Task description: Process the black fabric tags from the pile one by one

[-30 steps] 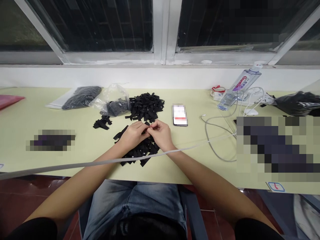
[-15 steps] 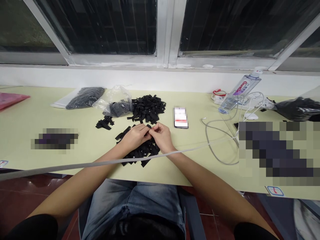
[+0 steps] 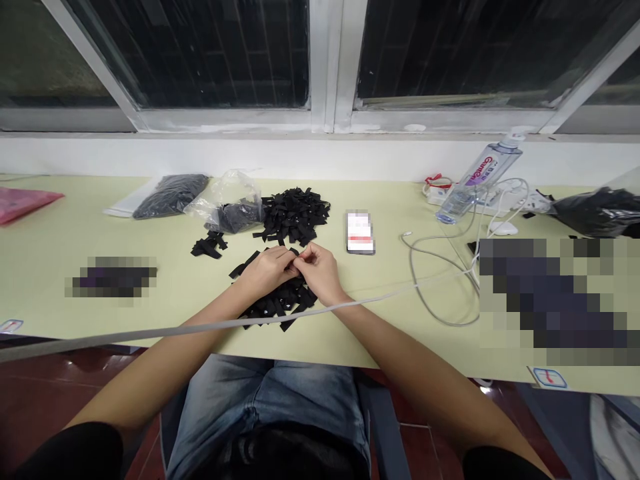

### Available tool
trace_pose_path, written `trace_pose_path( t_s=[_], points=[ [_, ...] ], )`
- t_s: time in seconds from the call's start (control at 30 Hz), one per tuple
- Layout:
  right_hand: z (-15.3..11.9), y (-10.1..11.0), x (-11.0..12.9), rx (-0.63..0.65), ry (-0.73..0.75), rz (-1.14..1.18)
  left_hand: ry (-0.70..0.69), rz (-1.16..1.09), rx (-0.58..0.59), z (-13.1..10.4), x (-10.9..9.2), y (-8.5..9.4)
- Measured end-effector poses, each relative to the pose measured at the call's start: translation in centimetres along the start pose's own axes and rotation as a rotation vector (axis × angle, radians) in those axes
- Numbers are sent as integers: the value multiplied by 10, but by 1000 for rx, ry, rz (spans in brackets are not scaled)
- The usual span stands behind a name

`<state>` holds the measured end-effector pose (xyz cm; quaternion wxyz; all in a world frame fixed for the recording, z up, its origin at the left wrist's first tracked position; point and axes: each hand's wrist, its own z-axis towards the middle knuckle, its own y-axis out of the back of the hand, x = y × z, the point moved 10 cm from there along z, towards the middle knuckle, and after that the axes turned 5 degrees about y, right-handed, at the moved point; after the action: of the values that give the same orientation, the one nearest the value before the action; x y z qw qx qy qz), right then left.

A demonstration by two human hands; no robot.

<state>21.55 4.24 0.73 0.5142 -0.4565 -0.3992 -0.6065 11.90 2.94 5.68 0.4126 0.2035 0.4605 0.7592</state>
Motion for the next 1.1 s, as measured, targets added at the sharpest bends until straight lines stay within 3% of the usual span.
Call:
trace_pose_path(
  t_s=[0.4, 0.57, 0.83, 1.1],
  points=[
    [-5, -1, 14, 16, 87, -112, -1, -97, 27, -2, 4, -3],
    [-5, -1, 5, 7, 32, -50, 74, -199, 10, -1, 14, 0],
    [0, 0, 8, 14, -83, 227, 360, -558, -52, -4, 43, 5],
    [5, 7, 13, 35, -87, 232, 567, -969, -120, -9, 62, -11]
  ],
)
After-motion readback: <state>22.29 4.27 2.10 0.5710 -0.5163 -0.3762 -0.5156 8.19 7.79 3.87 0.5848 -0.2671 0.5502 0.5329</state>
